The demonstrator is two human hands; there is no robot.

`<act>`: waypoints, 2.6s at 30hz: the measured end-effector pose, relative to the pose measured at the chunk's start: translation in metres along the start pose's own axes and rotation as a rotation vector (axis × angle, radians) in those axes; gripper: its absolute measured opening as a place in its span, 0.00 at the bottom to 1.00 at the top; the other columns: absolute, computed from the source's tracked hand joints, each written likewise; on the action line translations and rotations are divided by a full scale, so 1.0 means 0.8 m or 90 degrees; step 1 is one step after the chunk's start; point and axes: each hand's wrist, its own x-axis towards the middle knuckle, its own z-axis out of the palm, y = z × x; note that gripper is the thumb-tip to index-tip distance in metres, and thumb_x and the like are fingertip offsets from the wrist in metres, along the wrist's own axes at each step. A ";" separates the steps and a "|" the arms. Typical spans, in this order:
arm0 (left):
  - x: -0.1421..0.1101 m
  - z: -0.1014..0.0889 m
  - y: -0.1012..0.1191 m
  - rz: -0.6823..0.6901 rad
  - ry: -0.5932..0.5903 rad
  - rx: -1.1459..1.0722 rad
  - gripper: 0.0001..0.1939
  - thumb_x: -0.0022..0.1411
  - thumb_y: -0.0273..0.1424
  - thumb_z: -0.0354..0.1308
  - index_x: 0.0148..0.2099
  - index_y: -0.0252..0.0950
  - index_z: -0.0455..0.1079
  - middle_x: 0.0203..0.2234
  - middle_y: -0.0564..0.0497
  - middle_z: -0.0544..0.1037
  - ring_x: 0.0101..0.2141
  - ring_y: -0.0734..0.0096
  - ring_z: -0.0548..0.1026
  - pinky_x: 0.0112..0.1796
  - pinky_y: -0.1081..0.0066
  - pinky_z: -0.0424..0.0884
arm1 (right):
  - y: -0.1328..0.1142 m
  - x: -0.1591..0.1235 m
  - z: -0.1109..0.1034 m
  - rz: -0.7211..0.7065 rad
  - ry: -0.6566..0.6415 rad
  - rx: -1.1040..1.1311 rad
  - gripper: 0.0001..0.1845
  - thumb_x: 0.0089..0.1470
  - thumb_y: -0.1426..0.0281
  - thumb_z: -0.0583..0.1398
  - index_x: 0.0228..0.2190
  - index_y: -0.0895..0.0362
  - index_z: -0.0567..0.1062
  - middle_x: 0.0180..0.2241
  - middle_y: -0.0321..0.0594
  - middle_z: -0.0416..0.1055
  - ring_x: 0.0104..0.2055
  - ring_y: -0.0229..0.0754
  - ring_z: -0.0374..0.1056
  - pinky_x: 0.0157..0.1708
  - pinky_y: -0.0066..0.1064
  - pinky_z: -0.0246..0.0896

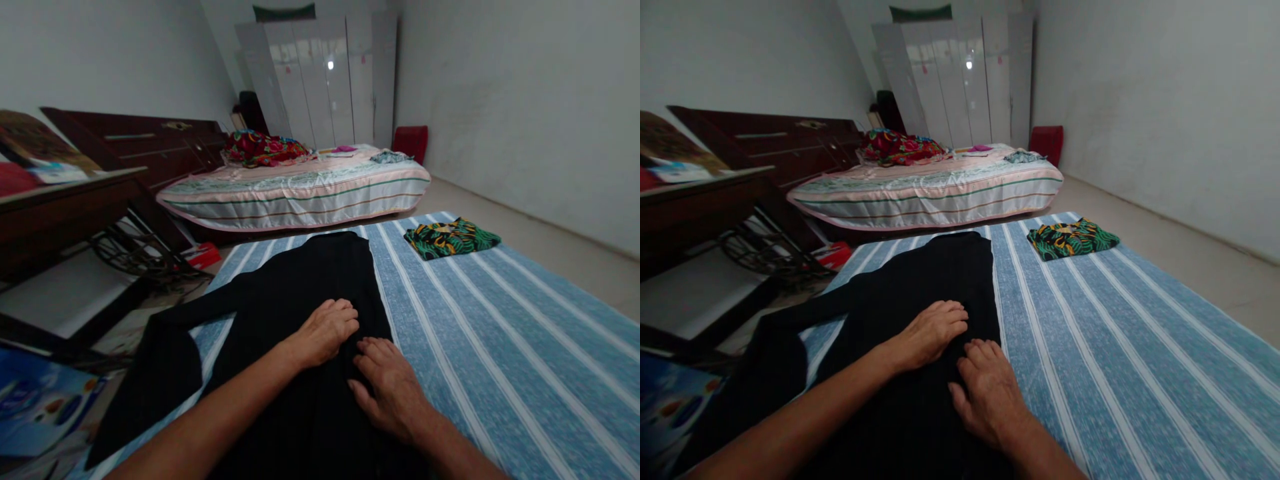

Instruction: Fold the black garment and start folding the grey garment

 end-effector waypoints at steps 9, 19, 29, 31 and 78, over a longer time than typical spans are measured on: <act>0.010 -0.001 -0.010 -0.008 -0.060 0.066 0.04 0.58 0.24 0.52 0.32 0.35 0.68 0.32 0.49 0.72 0.38 0.63 0.66 0.42 0.62 0.58 | -0.001 0.000 -0.001 0.003 0.024 0.022 0.11 0.52 0.69 0.58 0.38 0.58 0.74 0.46 0.47 0.70 0.52 0.49 0.61 0.54 0.44 0.54; 0.009 0.007 -0.016 0.034 -0.035 0.112 0.05 0.60 0.23 0.51 0.33 0.35 0.66 0.33 0.49 0.70 0.37 0.65 0.65 0.42 0.64 0.58 | -0.003 -0.001 -0.001 0.007 0.048 0.026 0.12 0.52 0.69 0.58 0.38 0.58 0.75 0.47 0.47 0.70 0.51 0.49 0.62 0.54 0.44 0.56; 0.008 0.007 -0.020 0.031 -0.040 0.129 0.03 0.59 0.24 0.53 0.34 0.36 0.66 0.31 0.50 0.70 0.36 0.65 0.65 0.40 0.65 0.58 | -0.003 -0.002 0.008 0.039 0.115 -0.017 0.15 0.49 0.69 0.60 0.41 0.58 0.75 0.51 0.49 0.69 0.56 0.51 0.60 0.57 0.47 0.52; 0.011 0.008 -0.020 0.028 -0.047 0.130 0.03 0.58 0.24 0.54 0.32 0.36 0.66 0.30 0.50 0.70 0.36 0.65 0.65 0.41 0.64 0.58 | -0.003 -0.002 0.010 0.044 0.116 -0.019 0.15 0.49 0.69 0.60 0.41 0.58 0.75 0.50 0.49 0.69 0.56 0.51 0.61 0.57 0.47 0.53; 0.209 0.026 -0.125 -0.284 0.033 -0.081 0.14 0.63 0.26 0.44 0.49 0.37 0.66 0.47 0.42 0.73 0.47 0.58 0.72 0.44 0.60 0.67 | 0.018 0.009 0.054 0.111 0.041 -0.100 0.34 0.45 0.50 0.62 0.49 0.57 0.73 0.57 0.56 0.59 0.60 0.65 0.51 0.55 0.58 0.50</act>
